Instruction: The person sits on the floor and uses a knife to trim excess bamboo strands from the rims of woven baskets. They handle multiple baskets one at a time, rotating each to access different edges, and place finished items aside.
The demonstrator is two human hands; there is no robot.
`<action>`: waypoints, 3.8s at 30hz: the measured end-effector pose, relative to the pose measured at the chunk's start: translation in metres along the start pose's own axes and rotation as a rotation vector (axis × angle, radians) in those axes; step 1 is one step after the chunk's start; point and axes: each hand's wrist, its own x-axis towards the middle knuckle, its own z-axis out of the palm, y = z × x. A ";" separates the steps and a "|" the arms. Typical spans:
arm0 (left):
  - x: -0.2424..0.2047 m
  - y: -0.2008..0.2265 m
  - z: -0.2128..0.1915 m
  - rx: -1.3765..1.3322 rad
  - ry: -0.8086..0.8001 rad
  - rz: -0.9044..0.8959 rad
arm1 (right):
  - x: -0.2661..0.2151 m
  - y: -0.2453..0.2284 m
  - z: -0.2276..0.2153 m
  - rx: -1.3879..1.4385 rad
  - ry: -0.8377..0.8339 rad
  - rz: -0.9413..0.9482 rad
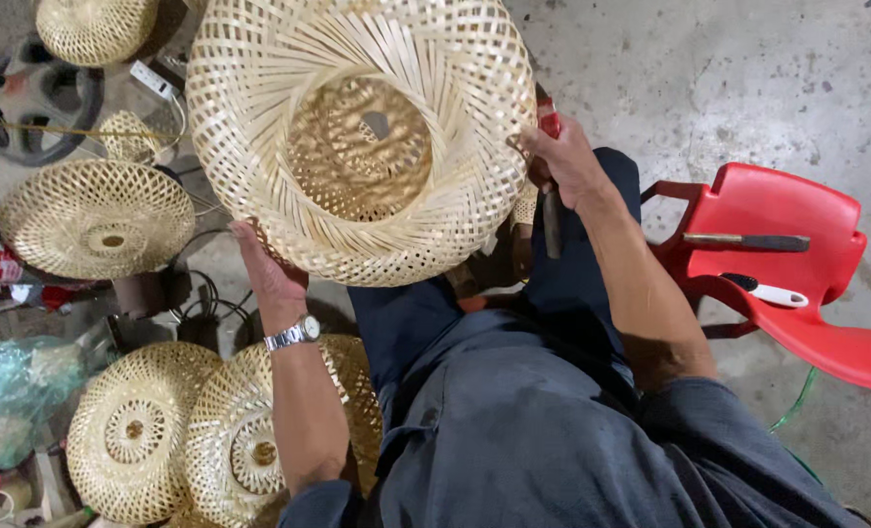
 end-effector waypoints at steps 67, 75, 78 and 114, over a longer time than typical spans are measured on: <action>-0.127 -0.034 0.057 0.551 -0.134 0.525 | -0.025 0.044 0.031 -0.035 -0.096 -0.046; -0.067 0.007 0.141 -0.462 -0.086 0.205 | -0.057 0.034 0.063 -0.070 -0.093 -0.257; -0.038 0.033 0.154 -0.312 0.119 0.239 | -0.073 0.036 0.066 0.030 -0.110 -0.319; -0.080 0.042 0.024 0.147 -0.060 0.114 | -0.018 0.022 -0.014 0.286 -0.104 0.032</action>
